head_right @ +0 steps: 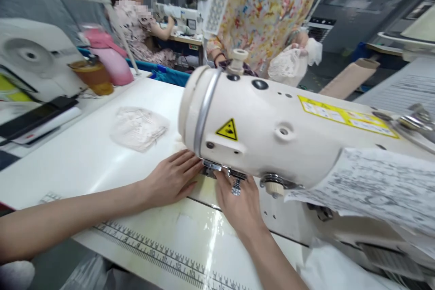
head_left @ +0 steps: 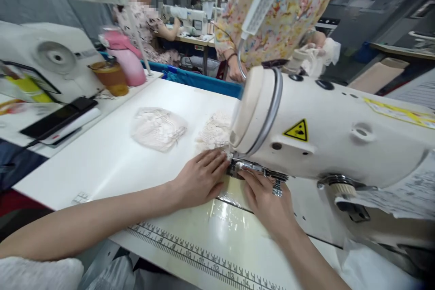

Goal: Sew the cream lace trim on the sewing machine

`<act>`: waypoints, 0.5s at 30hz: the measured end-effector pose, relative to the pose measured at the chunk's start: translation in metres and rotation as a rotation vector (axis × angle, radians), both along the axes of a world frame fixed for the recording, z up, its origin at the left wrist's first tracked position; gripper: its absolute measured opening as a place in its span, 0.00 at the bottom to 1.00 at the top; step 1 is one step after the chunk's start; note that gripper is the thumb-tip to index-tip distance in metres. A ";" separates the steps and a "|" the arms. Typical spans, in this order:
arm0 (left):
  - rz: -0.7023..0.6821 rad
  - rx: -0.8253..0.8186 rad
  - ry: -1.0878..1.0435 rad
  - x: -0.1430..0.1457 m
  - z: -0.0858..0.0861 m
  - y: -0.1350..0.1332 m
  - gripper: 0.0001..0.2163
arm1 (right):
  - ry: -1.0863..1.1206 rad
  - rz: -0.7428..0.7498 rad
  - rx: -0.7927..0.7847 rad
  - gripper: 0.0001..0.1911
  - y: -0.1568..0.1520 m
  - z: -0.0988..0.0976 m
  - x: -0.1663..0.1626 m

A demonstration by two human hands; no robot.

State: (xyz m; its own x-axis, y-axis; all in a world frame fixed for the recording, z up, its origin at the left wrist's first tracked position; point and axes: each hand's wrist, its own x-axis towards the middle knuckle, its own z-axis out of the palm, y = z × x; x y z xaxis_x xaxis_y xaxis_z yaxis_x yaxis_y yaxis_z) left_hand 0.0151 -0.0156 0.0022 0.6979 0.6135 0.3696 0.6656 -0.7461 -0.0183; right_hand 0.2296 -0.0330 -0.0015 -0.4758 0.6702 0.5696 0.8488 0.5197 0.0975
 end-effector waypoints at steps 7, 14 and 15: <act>0.517 -0.237 -0.271 -0.065 0.031 0.034 0.08 | -0.007 0.069 0.115 0.14 0.006 0.004 0.004; 0.648 -0.385 -0.689 -0.131 0.031 0.054 0.08 | -0.014 0.092 0.163 0.14 0.008 0.000 0.006; 0.659 -0.409 -0.778 -0.134 0.031 0.057 0.10 | -0.014 0.095 0.168 0.14 0.008 -0.001 0.006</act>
State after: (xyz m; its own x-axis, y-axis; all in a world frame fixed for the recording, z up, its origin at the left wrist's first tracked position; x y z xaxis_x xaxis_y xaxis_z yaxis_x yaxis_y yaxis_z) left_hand -0.1193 0.0412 0.0334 -0.1473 0.9570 0.2499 0.6583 -0.0937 0.7469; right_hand 0.2352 -0.0247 -0.0024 -0.5410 0.5181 0.6625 0.7947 0.5728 0.2009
